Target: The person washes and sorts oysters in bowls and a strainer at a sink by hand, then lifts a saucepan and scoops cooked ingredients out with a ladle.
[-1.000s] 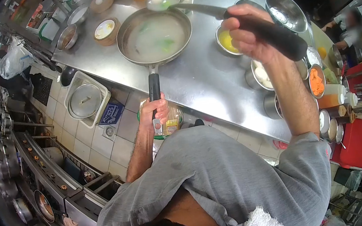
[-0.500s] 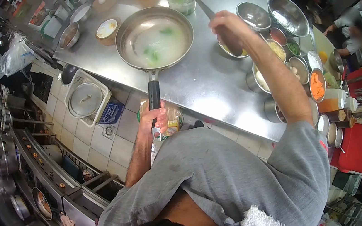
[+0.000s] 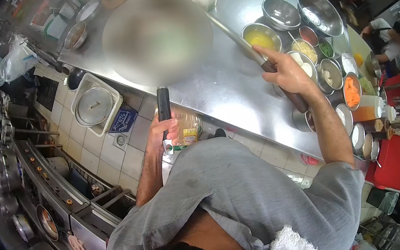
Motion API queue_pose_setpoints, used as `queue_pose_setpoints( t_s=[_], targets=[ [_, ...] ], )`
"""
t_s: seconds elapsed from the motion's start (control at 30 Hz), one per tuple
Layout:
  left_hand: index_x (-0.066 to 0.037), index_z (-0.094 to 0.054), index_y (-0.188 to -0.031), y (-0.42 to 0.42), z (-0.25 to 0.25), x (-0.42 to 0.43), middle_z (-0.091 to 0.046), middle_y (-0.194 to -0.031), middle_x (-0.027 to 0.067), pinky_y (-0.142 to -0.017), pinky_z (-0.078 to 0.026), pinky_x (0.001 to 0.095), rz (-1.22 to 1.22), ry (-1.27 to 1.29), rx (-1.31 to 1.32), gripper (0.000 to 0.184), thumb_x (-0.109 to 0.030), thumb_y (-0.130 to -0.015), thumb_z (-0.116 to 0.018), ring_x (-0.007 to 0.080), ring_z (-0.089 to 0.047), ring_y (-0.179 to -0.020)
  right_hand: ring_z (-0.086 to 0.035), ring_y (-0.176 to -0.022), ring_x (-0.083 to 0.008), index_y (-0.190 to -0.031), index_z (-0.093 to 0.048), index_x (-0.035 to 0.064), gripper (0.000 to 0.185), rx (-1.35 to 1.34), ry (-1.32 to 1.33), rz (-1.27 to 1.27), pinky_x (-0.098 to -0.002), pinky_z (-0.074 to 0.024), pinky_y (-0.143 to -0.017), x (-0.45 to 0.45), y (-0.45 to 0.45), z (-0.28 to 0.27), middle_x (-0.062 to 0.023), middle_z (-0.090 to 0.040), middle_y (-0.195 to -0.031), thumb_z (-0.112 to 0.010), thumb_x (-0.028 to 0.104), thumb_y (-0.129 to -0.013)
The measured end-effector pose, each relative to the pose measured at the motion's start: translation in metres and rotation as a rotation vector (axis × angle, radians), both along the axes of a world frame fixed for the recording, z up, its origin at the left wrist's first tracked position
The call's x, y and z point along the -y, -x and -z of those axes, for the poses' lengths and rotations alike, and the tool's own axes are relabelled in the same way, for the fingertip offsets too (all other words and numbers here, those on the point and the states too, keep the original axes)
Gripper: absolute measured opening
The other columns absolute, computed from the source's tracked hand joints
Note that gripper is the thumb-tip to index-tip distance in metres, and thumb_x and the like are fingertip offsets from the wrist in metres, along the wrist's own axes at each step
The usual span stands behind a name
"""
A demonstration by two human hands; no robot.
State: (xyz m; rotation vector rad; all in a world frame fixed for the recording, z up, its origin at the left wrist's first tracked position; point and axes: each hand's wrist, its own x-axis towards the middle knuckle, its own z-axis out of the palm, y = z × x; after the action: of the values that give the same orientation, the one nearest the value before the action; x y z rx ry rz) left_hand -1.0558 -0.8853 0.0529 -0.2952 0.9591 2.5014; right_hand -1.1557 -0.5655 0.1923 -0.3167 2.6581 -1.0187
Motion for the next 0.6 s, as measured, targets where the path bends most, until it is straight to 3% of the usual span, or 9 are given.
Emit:
queue_pose_setpoints(
  t_s=[0.07,0.1,0.23,0.4,0.5,0.6],
  targets=[
    [-0.006,-0.041,-0.083,0.0,0.0,0.001,-0.041,-0.056,0.0015,-0.031,-0.037,0.0278,-0.001,-0.01,0.004,0.017,0.0,-0.076,-0.055,0.0084,-0.041,-0.039,-0.055,-0.071,-0.0201,-0.133,-0.038,0.0131,0.069,0.009,-0.153,-0.107,-0.0311,-0.0442,-0.073,0.0,0.003,-0.005,-0.0122,-0.057,-0.078,-0.058,0.004,-0.067],
    [-0.006,-0.041,-0.083,0.0,0.0,0.001,-0.041,-0.056,0.0015,-0.031,-0.037,0.0278,0.003,-0.01,0.005,0.017,0.0,-0.076,-0.055,0.0084,-0.041,-0.039,-0.047,-0.056,-0.0141,-0.131,-0.041,0.0118,0.067,-0.08,-0.126,-0.148,-0.0288,-0.0398,-0.058,-0.002,0.006,0.002,-0.0055,-0.047,-0.061,-0.058,0.001,-0.067],
    [-0.006,-0.041,-0.083,0.001,0.004,0.004,-0.04,-0.055,0.0013,-0.03,-0.036,0.0274,0.002,0.031,-0.004,0.017,0.0,-0.076,-0.055,0.0082,-0.041,-0.039,-0.054,-0.06,-0.0199,-0.131,-0.041,0.0156,0.067,-0.167,-0.311,-0.255,-0.0343,-0.0421,-0.062,0.0,0.025,0.002,-0.0143,-0.055,-0.067,-0.058,0.005,-0.067],
    [-0.007,-0.041,-0.082,0.001,0.003,0.005,-0.039,-0.054,0.0009,-0.03,-0.036,0.027,0.002,0.046,-0.011,0.016,-0.001,-0.076,-0.055,0.0081,-0.04,-0.039,-0.053,-0.063,-0.0178,-0.132,-0.039,0.0135,0.07,-0.153,-0.247,-0.322,-0.0319,-0.0425,-0.065,-0.01,0.046,-0.009,-0.0115,-0.056,-0.07,-0.058,0.004,-0.066],
    [-0.006,-0.042,-0.08,0.0,-0.001,0.004,-0.039,-0.054,0.0008,-0.03,-0.036,0.0271,-0.016,0.053,-0.009,0.015,-0.001,-0.076,-0.056,0.008,-0.04,-0.039,-0.051,-0.066,-0.012,-0.133,-0.038,0.0117,0.073,0.154,-0.099,-0.281,-0.0262,-0.0415,-0.063,-0.031,0.049,-0.018,-0.0038,-0.053,-0.072,-0.059,0.002,-0.063],
    [-0.006,-0.042,-0.078,0.001,-0.004,0.001,-0.04,-0.054,0.0009,-0.031,-0.037,0.0271,-0.029,0.09,0.006,0.015,-0.001,-0.076,-0.056,0.0081,-0.04,-0.038,-0.054,-0.064,-0.0132,-0.13,-0.04,0.0051,0.068,0.36,0.052,-0.172,-0.0237,-0.0437,-0.061,-0.039,0.033,-0.029,-0.0077,-0.056,-0.072,-0.059,0.008,-0.065]
  ],
)
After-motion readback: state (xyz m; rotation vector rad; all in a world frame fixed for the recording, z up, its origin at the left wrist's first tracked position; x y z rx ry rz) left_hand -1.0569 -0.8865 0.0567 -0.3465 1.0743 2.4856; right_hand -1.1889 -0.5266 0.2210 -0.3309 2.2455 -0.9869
